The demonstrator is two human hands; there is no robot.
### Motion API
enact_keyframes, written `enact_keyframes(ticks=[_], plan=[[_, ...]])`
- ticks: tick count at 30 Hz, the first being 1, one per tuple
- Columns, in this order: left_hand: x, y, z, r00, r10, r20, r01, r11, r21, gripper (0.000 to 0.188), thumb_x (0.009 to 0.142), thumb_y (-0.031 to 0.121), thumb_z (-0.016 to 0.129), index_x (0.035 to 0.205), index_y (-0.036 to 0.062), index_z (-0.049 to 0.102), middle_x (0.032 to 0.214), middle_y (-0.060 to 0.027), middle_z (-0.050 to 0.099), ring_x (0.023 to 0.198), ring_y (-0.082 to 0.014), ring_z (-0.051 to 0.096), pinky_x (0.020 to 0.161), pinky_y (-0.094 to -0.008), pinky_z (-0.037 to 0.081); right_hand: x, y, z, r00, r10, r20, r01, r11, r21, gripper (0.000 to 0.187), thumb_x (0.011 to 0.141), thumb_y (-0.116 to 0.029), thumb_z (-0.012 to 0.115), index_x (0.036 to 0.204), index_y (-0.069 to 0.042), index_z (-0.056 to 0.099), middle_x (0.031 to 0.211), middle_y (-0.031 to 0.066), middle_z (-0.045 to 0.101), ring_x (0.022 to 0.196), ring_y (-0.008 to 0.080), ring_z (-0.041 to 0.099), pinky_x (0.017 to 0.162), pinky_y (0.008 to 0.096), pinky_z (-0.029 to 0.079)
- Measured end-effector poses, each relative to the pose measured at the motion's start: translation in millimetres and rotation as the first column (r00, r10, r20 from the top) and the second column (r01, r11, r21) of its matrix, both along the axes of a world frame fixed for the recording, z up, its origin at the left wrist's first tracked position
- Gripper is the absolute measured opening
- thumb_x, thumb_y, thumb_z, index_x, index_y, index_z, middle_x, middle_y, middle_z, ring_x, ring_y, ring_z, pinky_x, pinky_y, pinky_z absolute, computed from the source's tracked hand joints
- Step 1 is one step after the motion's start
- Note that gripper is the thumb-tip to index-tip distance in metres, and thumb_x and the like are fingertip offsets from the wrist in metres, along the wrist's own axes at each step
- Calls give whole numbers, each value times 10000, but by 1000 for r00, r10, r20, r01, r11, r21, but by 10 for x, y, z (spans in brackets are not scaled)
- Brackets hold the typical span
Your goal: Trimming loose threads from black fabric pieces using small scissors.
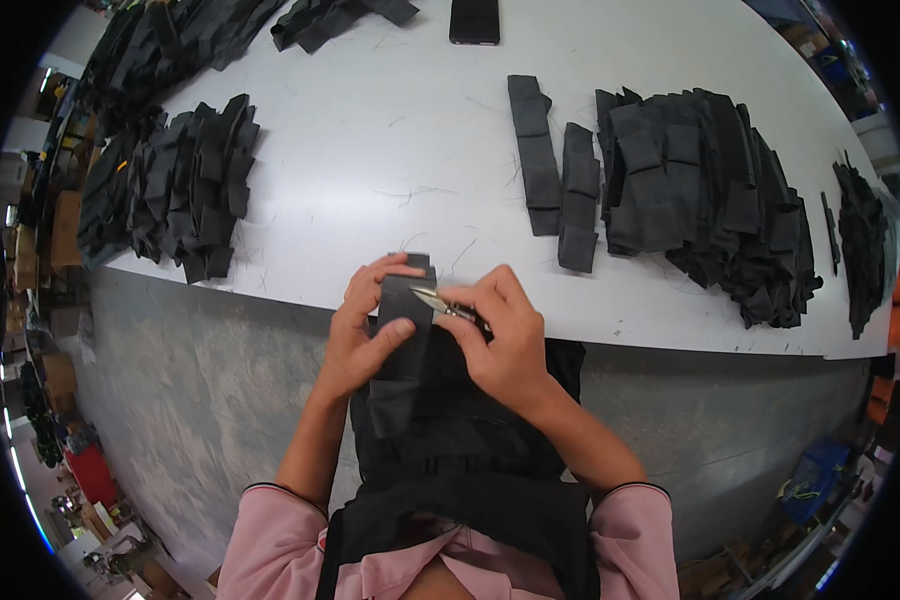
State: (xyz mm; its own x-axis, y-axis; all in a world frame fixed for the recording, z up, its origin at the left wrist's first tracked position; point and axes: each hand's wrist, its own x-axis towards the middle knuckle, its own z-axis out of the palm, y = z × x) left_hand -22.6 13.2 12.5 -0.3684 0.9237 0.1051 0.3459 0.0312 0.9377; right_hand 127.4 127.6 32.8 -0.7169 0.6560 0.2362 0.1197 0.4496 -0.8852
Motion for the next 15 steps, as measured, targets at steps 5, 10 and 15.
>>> enact_keyframes(ticks=[5,10,15], plan=[[-30,244,-158,885,360,294,-376,927,-5,225,887,168,558,738,0,580,1110,-100,623,1222,-297,433,1021,-378,303,-34,38,-94,1000,5,3,-4,917,-399,245,717,-4,690,942,-25,594,827,49,479,643,123,473,591,229,401],[-54,399,-118,873,422,244,-418,906,-71,268,907,177,551,714,-7,561,1083,-89,623,1053,-203,520,944,-330,377,126,-308,34,991,123,53,-132,959,251,426,626,-63,738,1033,-99,619,700,45,443,544,185,491,461,298,393],[-7,444,24,595,445,669,-333,895,-298,295,926,276,552,880,-9,610,976,-46,622,811,-71,522,703,-215,439,70,-228,-194,994,106,-25,-81,876,476,378,605,-74,733,974,-77,657,631,18,409,524,153,480,435,278,365]])
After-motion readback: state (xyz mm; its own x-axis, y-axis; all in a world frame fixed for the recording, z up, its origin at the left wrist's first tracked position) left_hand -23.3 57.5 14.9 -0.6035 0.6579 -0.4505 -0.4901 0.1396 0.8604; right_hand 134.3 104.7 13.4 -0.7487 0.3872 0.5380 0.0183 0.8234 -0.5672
